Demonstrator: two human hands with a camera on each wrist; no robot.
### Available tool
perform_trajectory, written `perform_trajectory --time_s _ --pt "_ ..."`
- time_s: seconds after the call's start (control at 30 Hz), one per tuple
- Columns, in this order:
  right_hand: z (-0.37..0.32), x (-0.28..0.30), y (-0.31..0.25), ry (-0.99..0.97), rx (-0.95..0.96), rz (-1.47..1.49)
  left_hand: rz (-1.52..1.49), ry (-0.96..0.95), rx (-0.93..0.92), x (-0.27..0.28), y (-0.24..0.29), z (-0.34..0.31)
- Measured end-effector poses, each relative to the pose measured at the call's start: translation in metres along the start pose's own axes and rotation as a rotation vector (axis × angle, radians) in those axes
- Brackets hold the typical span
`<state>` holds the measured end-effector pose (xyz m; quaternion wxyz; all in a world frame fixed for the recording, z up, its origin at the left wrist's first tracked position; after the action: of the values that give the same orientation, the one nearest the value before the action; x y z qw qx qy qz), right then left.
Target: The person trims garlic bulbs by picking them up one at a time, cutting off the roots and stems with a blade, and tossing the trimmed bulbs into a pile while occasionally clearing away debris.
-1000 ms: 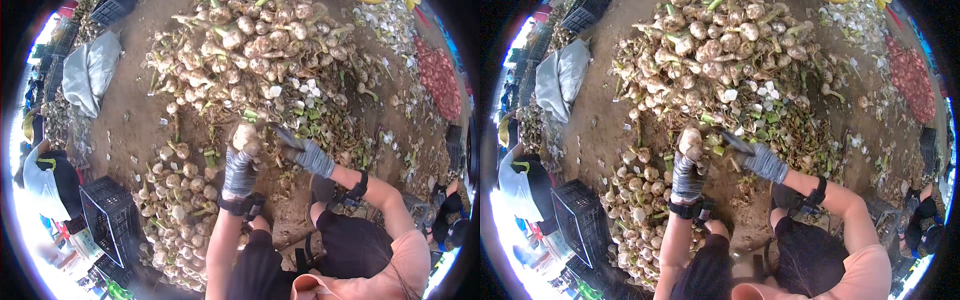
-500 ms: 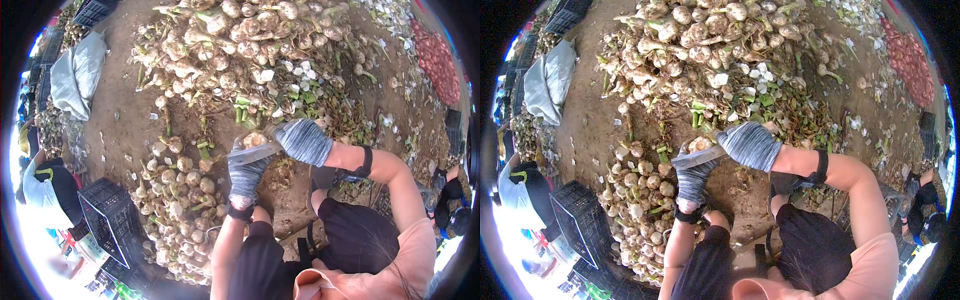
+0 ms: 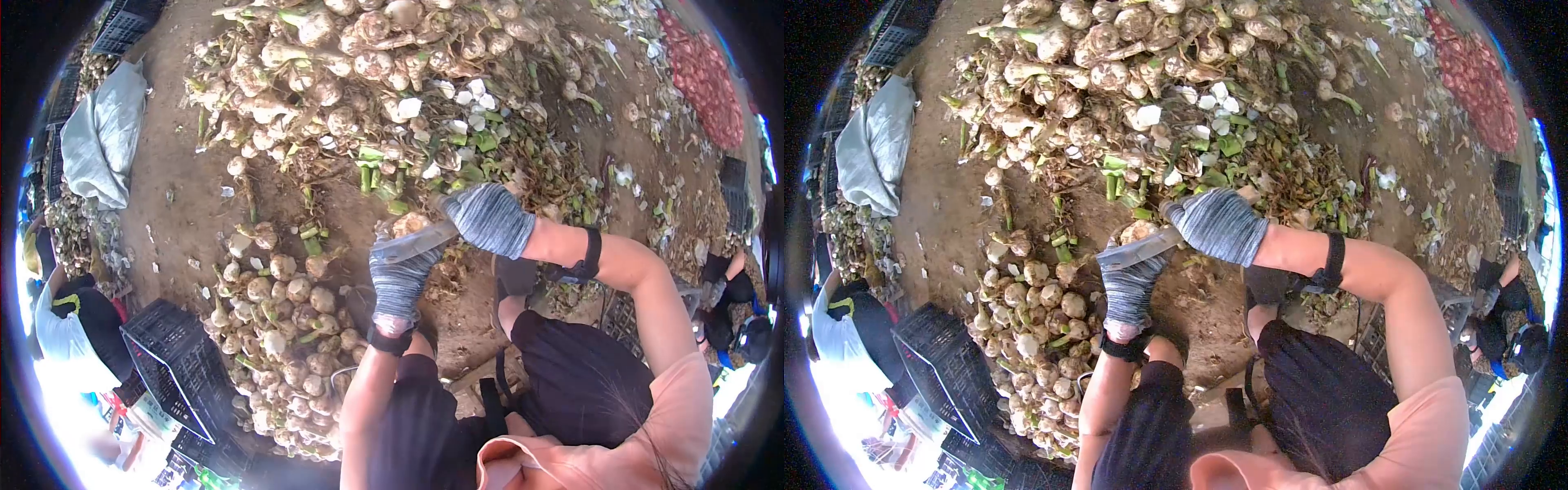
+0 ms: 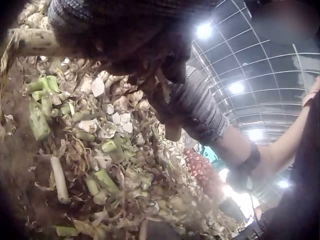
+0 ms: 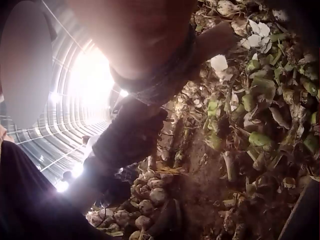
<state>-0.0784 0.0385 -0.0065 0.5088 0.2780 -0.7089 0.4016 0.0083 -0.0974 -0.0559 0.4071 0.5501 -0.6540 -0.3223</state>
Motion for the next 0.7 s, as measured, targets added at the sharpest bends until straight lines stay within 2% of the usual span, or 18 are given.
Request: perform_trajectory --time_s 0.03,0.1,0.13,0.2,0.23,0.33,0.43,0.5,0.6,0.63,0.7 --pt "-0.001 0.012 -0.001 0.038 -0.020 0.023 -0.087 0.051 -0.001 0.001 0.020 -0.005" --pt "-0.015 -0.012 0.054 -0.017 -0.366 0.601 -0.253 0.156 -0.001 0.007 0.051 -0.014" --pt "-0.025 -0.023 0.076 -0.040 -0.534 0.887 -0.347 0.149 0.037 0.009 0.053 -0.015" --pt "-0.033 0.012 0.074 0.064 -0.353 0.329 -0.548 0.160 0.100 0.014 0.053 -0.014" --pt "-0.038 0.023 0.065 0.112 -0.265 0.059 -0.565 0.144 0.064 0.013 0.048 -0.013" --pt "-0.034 0.006 0.056 -0.054 -0.285 0.141 -0.093 0.179 -0.032 0.012 0.038 -0.008" --pt "-0.029 0.004 0.024 -0.006 -0.256 0.353 -0.773 0.137 0.161 0.005 0.009 -0.002" --pt "-0.020 0.005 0.010 0.024 -0.220 0.363 -0.878 0.079 0.080 0.002 0.014 -0.004" --pt "-0.010 0.003 -0.003 0.008 -0.174 0.280 -0.556 -0.015 0.090 0.000 0.012 -0.004" --pt "-0.007 0.008 -0.007 -0.009 -0.161 0.260 -0.655 -0.037 0.121 -0.002 0.022 -0.010" --pt "-0.007 0.012 -0.014 -0.050 -0.097 0.183 0.275 -0.147 -0.038 0.000 0.007 -0.003"
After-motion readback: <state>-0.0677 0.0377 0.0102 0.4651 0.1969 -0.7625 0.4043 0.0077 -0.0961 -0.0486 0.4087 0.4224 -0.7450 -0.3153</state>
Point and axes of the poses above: each hand's wrist, its own z-axis towards the middle knuckle, its own x-axis out of the back of the hand, y = z × x, the point moved 4 cm from there along z, towards the middle knuckle, and after that the axes turned 5 degrees about -y, right-handed, at the moved point
